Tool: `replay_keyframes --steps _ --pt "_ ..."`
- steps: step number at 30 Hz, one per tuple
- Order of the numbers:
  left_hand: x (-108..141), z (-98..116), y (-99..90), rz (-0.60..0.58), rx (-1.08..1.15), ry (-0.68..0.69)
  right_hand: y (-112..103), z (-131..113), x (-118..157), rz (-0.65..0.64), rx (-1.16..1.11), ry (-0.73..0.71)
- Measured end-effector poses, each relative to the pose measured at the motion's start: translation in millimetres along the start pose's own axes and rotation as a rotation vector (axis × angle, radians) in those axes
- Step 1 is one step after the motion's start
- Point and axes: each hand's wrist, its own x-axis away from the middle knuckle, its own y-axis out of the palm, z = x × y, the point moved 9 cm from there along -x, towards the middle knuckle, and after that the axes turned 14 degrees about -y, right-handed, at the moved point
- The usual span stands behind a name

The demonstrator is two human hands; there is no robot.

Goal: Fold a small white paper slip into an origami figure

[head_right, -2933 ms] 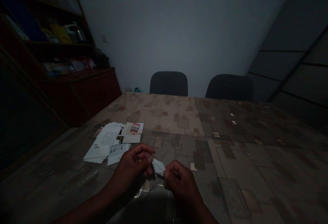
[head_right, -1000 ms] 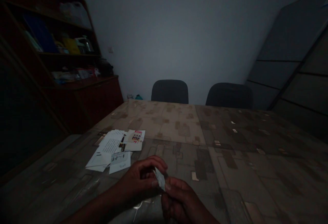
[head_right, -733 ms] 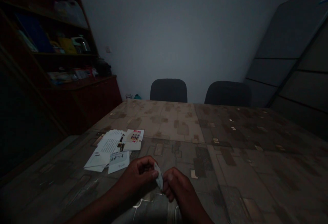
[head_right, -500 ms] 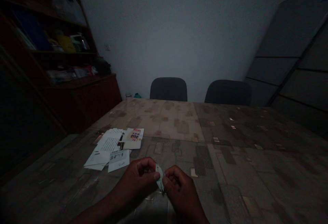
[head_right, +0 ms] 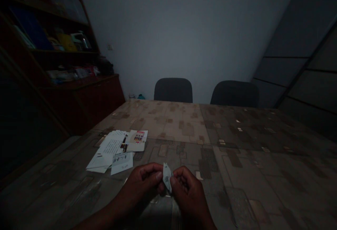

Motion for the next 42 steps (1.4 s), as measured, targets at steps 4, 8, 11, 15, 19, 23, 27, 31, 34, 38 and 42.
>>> replay_keyframes --steps 4,8,11,15,19,23,27,31,34,38,42 --pt "1.1 0.5 2.5 -0.009 -0.018 -0.013 -3.9 3.5 -0.3 0.01 0.045 -0.027" --pt "0.6 -3.2 3.1 0.001 -0.021 -0.008 -10.2 2.8 -0.8 0.022 0.163 -0.104" --pt "0.0 -5.3 1.2 0.03 -0.032 0.002 -10.3 -0.4 -1.2 -0.008 0.261 -0.146" --pt "-0.6 -7.5 -0.5 0.055 -0.038 -0.015 -7.1 -7.2 -0.8 -0.05 0.325 -0.154" --pt "-0.5 -6.3 0.1 0.053 -0.038 -0.001 -2.8 -16.5 0.0 -0.074 0.319 -0.172" --pt "-0.7 -6.5 -0.4 0.061 -0.037 0.0 -0.5 -19.8 -0.1 -0.092 0.355 -0.199" --pt "-0.7 -8.5 -1.9 0.075 -0.042 -0.019 -0.3 -17.5 0.1 -0.1 0.392 -0.201" --pt "2.5 -4.6 -3.0 0.112 -0.097 0.008 0.0 -19.7 0.7 -0.084 0.43 -0.212" --pt "4.3 -2.3 -3.3 0.13 -0.105 0.02 0.2 -20.4 0.7 -0.073 0.422 -0.199" --pt "3.1 -5.2 -5.0 0.149 -0.093 0.008 0.5 -20.9 0.4 -0.079 0.409 -0.195" --pt "2.3 -7.3 -6.5 0.174 -0.092 0.004 0.6 -21.0 1.1 -0.088 0.424 -0.202"
